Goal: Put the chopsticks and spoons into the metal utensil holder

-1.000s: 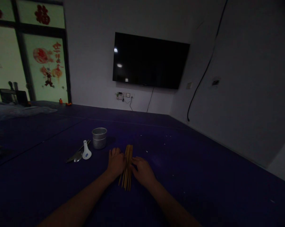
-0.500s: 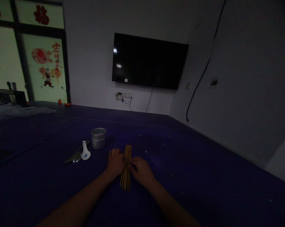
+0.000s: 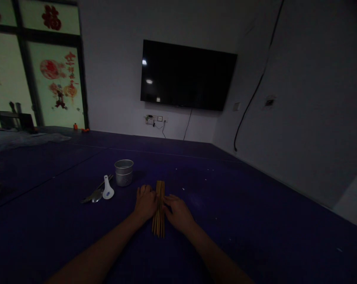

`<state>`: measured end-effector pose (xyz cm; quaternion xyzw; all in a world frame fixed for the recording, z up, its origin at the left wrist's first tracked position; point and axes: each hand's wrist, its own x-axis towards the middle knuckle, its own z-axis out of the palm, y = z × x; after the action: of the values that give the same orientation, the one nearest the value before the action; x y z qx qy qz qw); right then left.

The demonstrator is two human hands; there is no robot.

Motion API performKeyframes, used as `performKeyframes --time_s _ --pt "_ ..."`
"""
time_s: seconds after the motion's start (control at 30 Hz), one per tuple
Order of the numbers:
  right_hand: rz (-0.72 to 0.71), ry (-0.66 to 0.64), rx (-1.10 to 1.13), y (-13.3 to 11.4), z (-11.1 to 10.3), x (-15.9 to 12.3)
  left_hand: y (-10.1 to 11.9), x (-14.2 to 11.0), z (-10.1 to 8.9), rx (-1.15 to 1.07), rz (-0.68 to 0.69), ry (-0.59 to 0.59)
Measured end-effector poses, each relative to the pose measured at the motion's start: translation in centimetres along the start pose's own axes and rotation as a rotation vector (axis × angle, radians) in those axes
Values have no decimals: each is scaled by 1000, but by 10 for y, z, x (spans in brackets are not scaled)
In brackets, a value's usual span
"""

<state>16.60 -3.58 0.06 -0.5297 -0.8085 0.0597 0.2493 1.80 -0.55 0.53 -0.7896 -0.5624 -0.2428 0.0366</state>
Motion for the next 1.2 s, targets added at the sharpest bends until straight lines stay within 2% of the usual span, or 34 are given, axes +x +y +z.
performKeyframes --time_s 0.57,0.83,1.2 --pt "-31 -22 0 -2 -2 0 -1 -1 0 4 23 -21" --pt "3 -24 14 -5 -4 -1 0 0 -1 8 6 -37" --pt "-20 34 28 -7 -3 -1 -1 1 -2 20 -4 -42"
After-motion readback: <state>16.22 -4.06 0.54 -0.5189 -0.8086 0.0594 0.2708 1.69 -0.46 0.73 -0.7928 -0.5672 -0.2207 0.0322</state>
